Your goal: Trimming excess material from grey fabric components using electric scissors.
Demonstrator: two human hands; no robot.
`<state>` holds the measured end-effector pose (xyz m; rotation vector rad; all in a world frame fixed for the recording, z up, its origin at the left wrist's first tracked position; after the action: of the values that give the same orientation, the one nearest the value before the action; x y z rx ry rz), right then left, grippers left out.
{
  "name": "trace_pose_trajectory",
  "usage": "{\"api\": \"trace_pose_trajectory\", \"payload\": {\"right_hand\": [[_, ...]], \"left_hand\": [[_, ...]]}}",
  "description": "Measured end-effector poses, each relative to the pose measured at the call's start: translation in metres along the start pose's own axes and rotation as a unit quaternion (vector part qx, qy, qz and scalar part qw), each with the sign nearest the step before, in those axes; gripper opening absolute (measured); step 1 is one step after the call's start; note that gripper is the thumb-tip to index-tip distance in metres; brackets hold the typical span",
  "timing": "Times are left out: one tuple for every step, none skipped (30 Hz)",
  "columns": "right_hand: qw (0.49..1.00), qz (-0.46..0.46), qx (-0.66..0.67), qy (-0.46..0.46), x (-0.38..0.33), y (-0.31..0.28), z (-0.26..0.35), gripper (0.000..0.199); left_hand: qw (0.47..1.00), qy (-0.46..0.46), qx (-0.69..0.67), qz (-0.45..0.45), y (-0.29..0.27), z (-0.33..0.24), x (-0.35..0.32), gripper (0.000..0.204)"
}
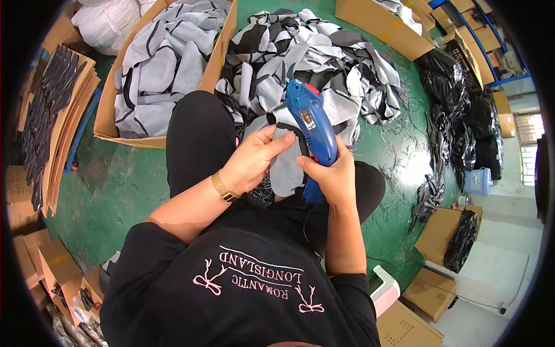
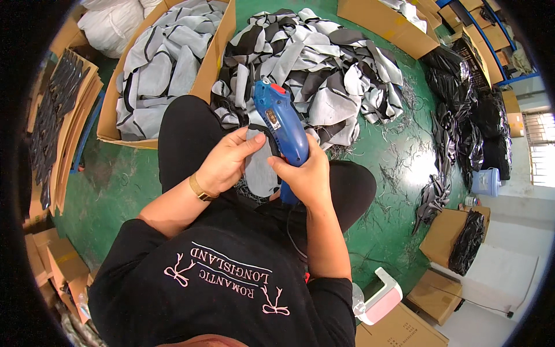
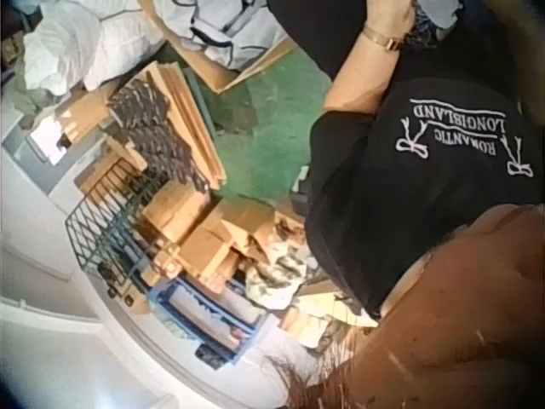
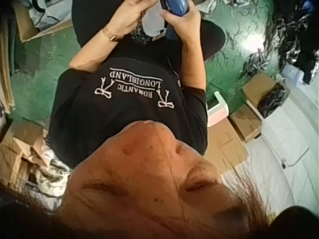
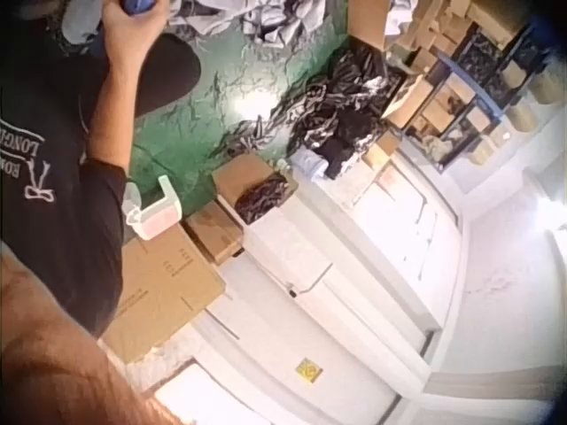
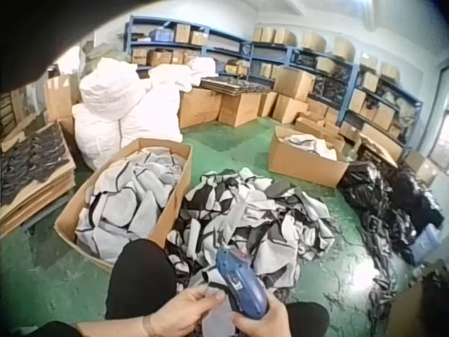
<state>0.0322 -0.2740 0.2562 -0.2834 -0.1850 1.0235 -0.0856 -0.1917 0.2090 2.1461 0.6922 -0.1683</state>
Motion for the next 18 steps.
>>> {"api": "trace_pose_trajectory", "payload": {"right_hand": [[1.000,0.000,0.000,-0.001,-0.001,-0.001,-0.001,0.040],[0.999,-0.005,0.051,0.010,-0.004,-0.003,-0.006,0.040],[0.994,-0.010,0.102,0.021,-0.008,-0.005,-0.011,0.039],[0.988,-0.006,0.148,0.052,-0.013,-0.009,-0.020,0.039],[0.985,-0.026,0.161,0.055,-0.019,-0.017,-0.021,0.040],[0.983,-0.031,0.174,0.047,-0.026,-0.022,-0.018,0.037],[0.981,-0.035,0.188,0.039,-0.033,-0.028,-0.015,0.034],[0.981,-0.017,0.188,0.048,-0.041,-0.031,-0.016,0.036],[0.981,0.002,0.187,0.056,-0.049,-0.034,-0.018,0.038],[0.983,0.016,0.166,0.071,-0.056,-0.035,-0.019,0.038],[0.987,0.033,0.134,0.085,-0.062,-0.035,-0.019,0.038],[0.988,0.050,0.109,0.097,-0.066,-0.035,-0.022,0.039],[0.988,0.065,0.084,0.109,-0.071,-0.036,-0.025,0.041],[0.988,0.064,0.084,0.110,-0.073,-0.036,-0.029,0.041],[0.992,0.065,0.050,0.095,-0.074,-0.037,-0.032,0.040],[0.994,0.067,0.015,0.079,-0.074,-0.038,-0.034,0.039],[0.994,0.067,0.015,0.079,-0.074,-0.038,-0.034,0.039],[0.995,0.058,0.012,0.079,-0.074,-0.038,-0.035,0.039]], "left_hand": [[1.000,0.015,0.004,0.018,0.001,-0.005,0.000,0.021],[0.999,0.028,-0.023,0.027,0.004,-0.010,-0.002,0.017],[0.999,0.029,-0.022,0.027,0.003,-0.013,0.000,0.017],[0.999,0.044,-0.013,0.016,-0.002,-0.018,0.001,0.017],[0.998,0.059,-0.005,0.005,-0.004,-0.023,0.002,0.017],[0.997,0.071,-0.016,0.006,-0.003,-0.028,0.002,0.016],[0.997,0.076,-0.016,0.003,-0.004,-0.031,0.002,0.016],[0.997,0.081,-0.010,-0.007,-0.006,-0.034,0.002,0.015],[0.996,0.086,-0.003,-0.016,-0.008,-0.035,0.002,0.015],[0.996,0.089,-0.008,-0.029,-0.009,-0.036,0.001,0.015],[0.996,0.089,-0.009,-0.030,-0.009,-0.037,0.000,0.015],[0.995,0.096,-0.005,-0.038,-0.011,-0.038,0.000,0.015],[0.994,0.101,0.000,-0.044,-0.011,-0.039,0.000,0.015],[0.994,0.099,0.000,-0.044,-0.011,-0.040,-0.001,0.015],[0.995,0.096,0.006,-0.038,-0.011,-0.040,-0.001,0.015],[0.995,0.094,0.012,-0.032,-0.010,-0.040,-0.001,0.015],[0.995,0.094,0.012,-0.032,-0.010,-0.040,-0.001,0.015],[0.995,0.095,0.016,-0.031,-0.009,-0.039,-0.002,0.015]]}}
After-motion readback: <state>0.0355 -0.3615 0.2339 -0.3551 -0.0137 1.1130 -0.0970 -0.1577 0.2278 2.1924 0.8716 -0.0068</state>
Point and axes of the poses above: each hand's wrist, its own x-axis towards the middle knuckle, its own y-axis out of the palm, z = x × y, the point moved 7 cm from there along x, towards the middle knuckle, and after that the axes turned 9 degrees about -y, right-handed, at the moved point
